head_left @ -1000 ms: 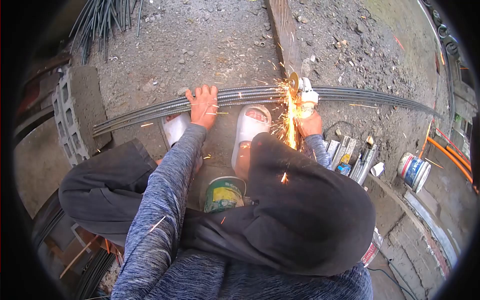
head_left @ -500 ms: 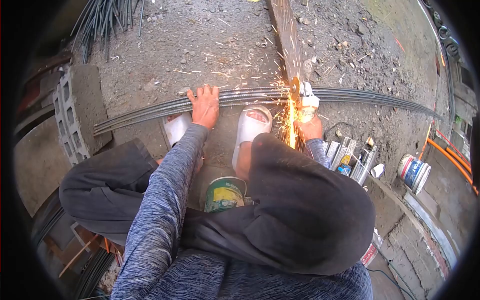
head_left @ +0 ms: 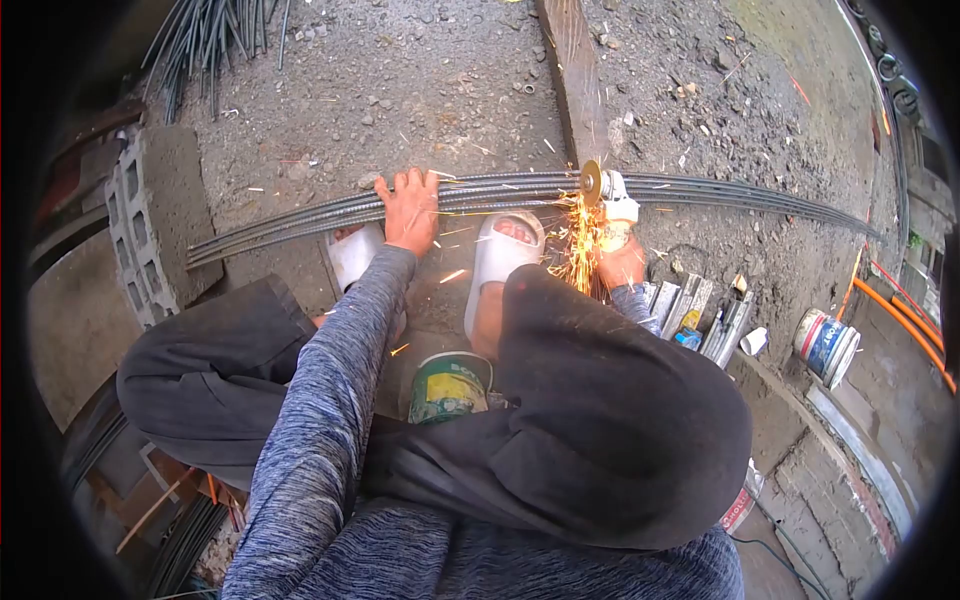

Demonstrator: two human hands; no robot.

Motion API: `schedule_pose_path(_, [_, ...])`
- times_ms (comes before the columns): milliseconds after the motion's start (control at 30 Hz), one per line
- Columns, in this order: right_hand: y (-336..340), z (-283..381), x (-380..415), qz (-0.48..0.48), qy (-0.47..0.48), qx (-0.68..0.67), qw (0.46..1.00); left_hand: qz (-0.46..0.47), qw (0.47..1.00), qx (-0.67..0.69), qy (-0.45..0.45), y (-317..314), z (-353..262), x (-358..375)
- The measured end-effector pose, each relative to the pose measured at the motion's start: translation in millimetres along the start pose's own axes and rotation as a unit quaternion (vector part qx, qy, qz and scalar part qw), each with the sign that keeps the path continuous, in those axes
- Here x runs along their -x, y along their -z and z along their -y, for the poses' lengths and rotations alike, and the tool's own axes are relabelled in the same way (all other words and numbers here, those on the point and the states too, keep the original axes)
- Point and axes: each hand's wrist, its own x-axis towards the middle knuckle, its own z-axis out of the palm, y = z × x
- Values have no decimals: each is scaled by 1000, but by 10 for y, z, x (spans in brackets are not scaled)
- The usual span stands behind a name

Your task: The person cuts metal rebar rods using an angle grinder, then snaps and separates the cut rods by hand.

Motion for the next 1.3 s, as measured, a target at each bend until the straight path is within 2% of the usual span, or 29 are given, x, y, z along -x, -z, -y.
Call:
schedule_pose_path(200, [26, -74, 100, 18, -62, -31, 997, 11, 1000, -8, 5, -15, -5, -10])
schedule_pose_path(333, [12, 9, 103, 3, -112, 31, 993, 2, 1000, 11, -4, 10, 6, 19])
schedule_pose_path(433, [75, 31, 165, 13, -74, -5, 997, 7, 1000, 11, -4, 23, -1, 9])
schedule_pose_path(533, [-24, -96, 130, 3, -98, 14, 995, 14, 1000, 2, 1, 29, -12, -1])
schedule_pose_path(633, [5, -63, 203, 0, -71, 8, 997, 3, 1000, 4, -1, 15, 0, 9])
schedule_pose_path(667, [47, -35, 223, 34, -102, 21, 994, -1, 1000, 5, -3, 6, -2, 15])
schedule_pose_path(767, [52, -12, 268, 5, -76, 12, 997, 2, 1000, 4, -1, -13, 5, 6])
schedule_pose_path(1167, [11, -95, 247, 9, -99, 27, 995, 10, 1000, 1, 3, 11, -4, 1])
schedule_pose_path(1300, [7, -103, 185, 12, -70, 8, 997, 16, 1000, 3, 4, 30, -10, 19])
